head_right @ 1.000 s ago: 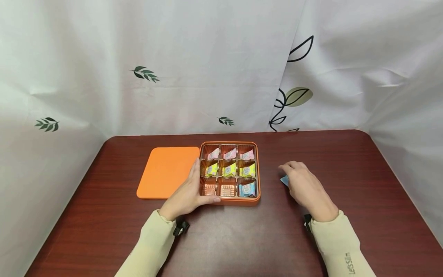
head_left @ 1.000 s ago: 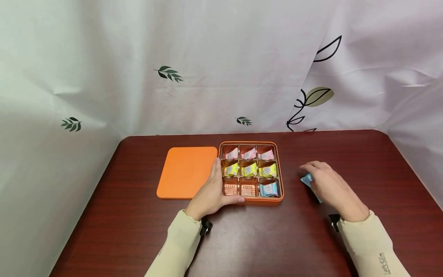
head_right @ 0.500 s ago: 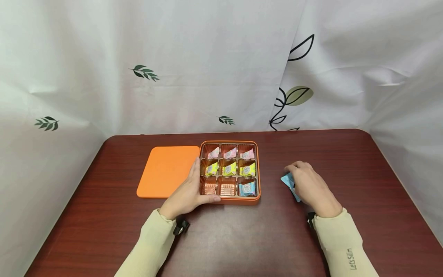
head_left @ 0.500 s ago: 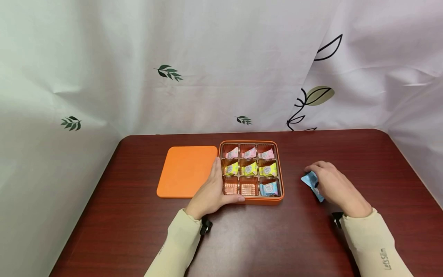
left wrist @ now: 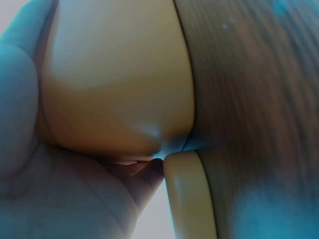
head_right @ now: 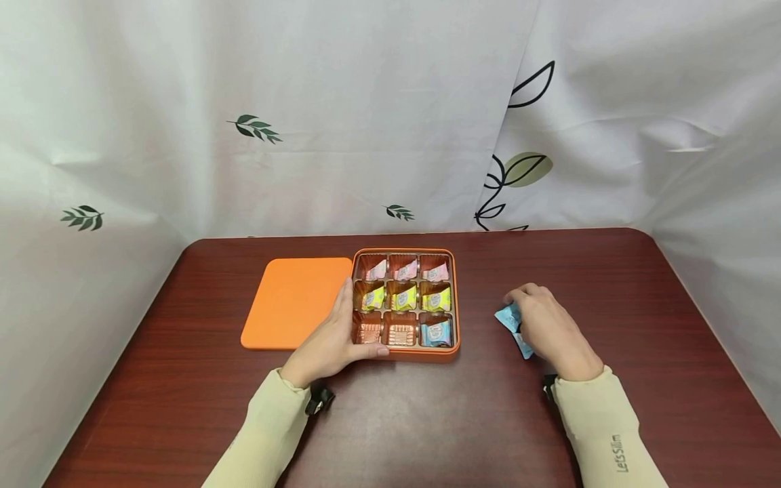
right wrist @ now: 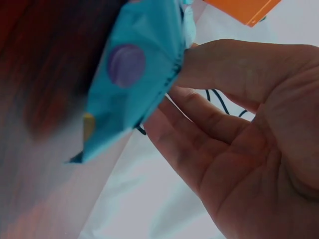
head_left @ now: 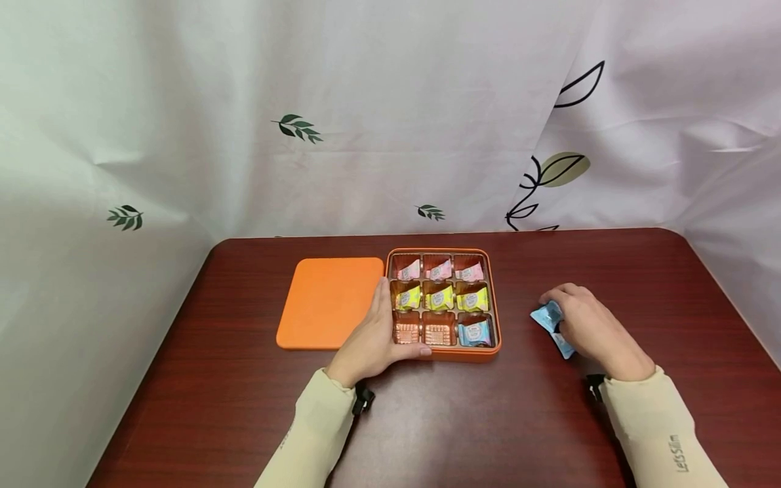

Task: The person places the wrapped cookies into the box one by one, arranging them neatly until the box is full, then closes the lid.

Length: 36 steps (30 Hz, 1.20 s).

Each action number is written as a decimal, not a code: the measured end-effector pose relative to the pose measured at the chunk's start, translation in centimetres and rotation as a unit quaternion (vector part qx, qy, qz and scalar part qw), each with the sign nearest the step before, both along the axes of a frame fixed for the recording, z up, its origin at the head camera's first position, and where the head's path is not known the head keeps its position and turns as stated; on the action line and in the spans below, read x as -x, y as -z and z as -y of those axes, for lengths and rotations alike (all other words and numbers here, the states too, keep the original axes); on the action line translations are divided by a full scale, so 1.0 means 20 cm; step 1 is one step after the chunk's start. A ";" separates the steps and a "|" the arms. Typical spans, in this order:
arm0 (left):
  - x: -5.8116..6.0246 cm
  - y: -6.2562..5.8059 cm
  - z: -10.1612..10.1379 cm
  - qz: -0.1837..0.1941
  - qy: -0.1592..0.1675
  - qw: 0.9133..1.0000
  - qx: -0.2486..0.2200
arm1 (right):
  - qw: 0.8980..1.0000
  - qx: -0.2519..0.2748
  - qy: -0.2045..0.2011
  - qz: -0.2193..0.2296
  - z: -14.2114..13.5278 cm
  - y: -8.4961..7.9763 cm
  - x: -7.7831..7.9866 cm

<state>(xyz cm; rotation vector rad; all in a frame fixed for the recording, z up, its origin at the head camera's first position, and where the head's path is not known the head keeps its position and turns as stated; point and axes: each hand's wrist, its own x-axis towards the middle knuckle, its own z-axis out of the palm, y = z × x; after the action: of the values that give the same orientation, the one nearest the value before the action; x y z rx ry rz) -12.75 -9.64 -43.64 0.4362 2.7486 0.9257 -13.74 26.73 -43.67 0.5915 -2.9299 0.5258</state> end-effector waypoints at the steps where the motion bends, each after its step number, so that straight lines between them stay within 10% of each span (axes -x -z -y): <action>1: 0.00 0.00 0.00 -0.001 0.000 1.000 0.000 | 1.000 -0.001 0.000 0.000 0.00 0.00 0.00; 36: 0.00 0.01 0.00 -0.002 0.001 1.000 0.001 | 1.000 0.026 0.000 0.002 0.02 0.01 0.01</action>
<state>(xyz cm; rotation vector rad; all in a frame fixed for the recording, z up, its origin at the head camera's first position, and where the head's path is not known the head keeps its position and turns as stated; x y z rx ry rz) -12.83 -9.68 -43.78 0.4405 2.7528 0.9227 -14.01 26.35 -43.89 0.5847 -2.9104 0.6023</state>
